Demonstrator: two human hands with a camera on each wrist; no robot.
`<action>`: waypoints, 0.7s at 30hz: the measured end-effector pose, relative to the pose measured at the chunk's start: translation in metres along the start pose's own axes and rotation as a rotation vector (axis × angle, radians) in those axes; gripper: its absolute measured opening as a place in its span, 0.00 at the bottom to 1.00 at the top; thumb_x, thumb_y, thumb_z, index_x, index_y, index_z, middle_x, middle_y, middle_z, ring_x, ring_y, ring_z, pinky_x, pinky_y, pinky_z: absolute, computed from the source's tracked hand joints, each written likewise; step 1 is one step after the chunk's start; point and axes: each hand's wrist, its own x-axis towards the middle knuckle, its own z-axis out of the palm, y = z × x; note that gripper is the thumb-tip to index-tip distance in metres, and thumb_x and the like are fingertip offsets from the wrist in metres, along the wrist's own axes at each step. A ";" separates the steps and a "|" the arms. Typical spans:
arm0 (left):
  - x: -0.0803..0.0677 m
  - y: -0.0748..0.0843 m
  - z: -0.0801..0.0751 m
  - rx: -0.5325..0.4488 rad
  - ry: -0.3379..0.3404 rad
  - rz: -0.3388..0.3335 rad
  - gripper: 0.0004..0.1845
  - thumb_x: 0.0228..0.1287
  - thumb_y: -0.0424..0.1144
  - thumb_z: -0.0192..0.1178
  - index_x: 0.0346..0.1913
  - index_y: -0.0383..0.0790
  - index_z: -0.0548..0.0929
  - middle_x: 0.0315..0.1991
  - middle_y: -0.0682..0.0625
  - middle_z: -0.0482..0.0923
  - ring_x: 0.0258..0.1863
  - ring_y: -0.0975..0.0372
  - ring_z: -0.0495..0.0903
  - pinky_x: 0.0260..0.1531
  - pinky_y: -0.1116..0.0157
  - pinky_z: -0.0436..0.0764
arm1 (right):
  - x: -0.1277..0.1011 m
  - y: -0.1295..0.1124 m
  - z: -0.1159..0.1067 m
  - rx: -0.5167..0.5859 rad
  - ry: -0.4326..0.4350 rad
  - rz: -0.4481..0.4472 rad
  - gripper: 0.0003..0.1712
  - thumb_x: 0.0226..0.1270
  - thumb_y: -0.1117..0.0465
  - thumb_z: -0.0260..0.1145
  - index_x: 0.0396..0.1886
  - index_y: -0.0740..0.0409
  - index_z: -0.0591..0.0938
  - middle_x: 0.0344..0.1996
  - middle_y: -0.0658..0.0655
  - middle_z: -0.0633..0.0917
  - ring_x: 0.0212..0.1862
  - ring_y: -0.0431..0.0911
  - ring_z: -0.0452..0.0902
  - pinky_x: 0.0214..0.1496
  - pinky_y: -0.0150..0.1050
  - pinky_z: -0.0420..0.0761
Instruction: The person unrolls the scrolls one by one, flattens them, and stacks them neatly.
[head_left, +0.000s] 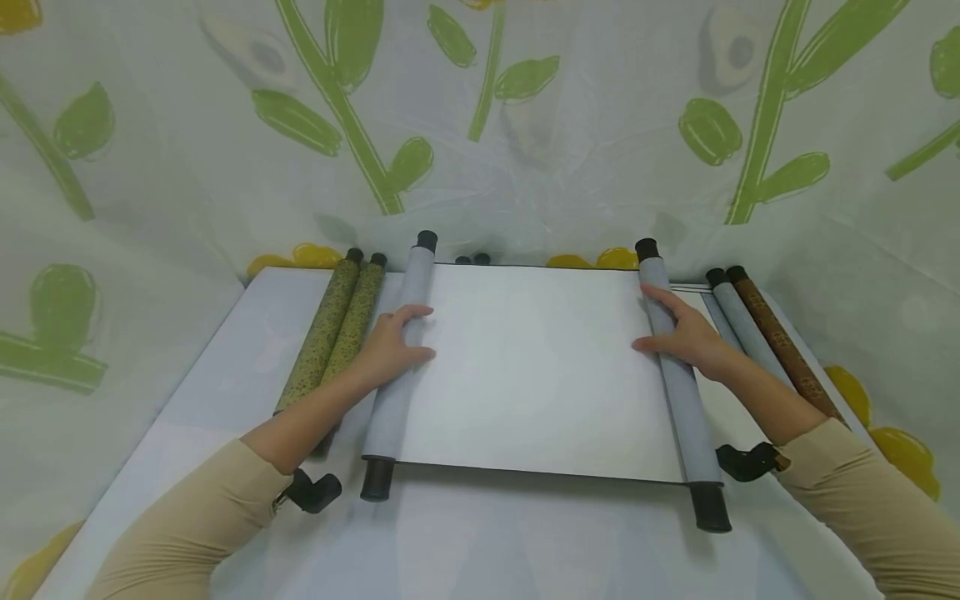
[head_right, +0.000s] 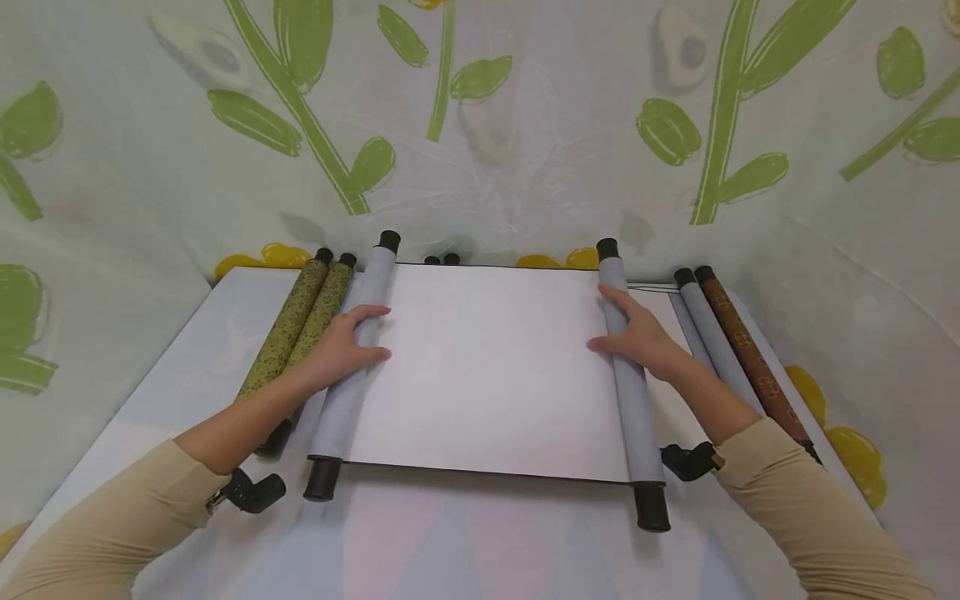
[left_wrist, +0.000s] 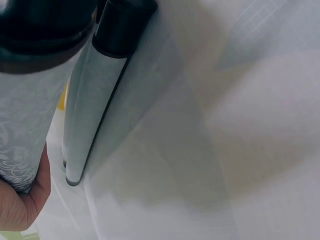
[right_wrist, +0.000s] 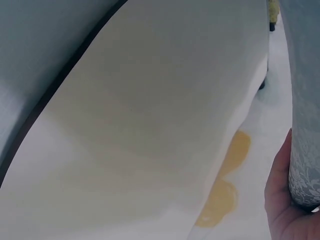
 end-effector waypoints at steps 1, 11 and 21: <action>0.001 -0.001 0.000 -0.003 0.000 0.001 0.34 0.55 0.34 0.63 0.67 0.44 0.67 0.61 0.30 0.60 0.59 0.41 0.64 0.57 0.43 0.66 | 0.000 0.000 0.000 0.001 0.001 -0.001 0.55 0.56 0.61 0.71 0.76 0.50 0.46 0.73 0.69 0.44 0.71 0.69 0.41 0.63 0.70 0.53; 0.004 0.000 -0.002 0.007 -0.001 -0.002 0.34 0.53 0.28 0.55 0.67 0.45 0.65 0.60 0.31 0.61 0.56 0.43 0.65 0.53 0.44 0.69 | 0.000 0.001 -0.004 0.010 -0.007 -0.005 0.54 0.59 0.63 0.68 0.76 0.51 0.45 0.73 0.70 0.42 0.71 0.70 0.40 0.63 0.70 0.52; 0.001 -0.005 -0.006 0.032 0.019 0.029 0.30 0.62 0.30 0.50 0.69 0.41 0.64 0.63 0.29 0.59 0.58 0.42 0.64 0.54 0.45 0.69 | -0.003 0.011 -0.013 -0.005 -0.065 -0.037 0.42 0.68 0.67 0.58 0.75 0.57 0.47 0.73 0.71 0.40 0.72 0.69 0.33 0.64 0.70 0.47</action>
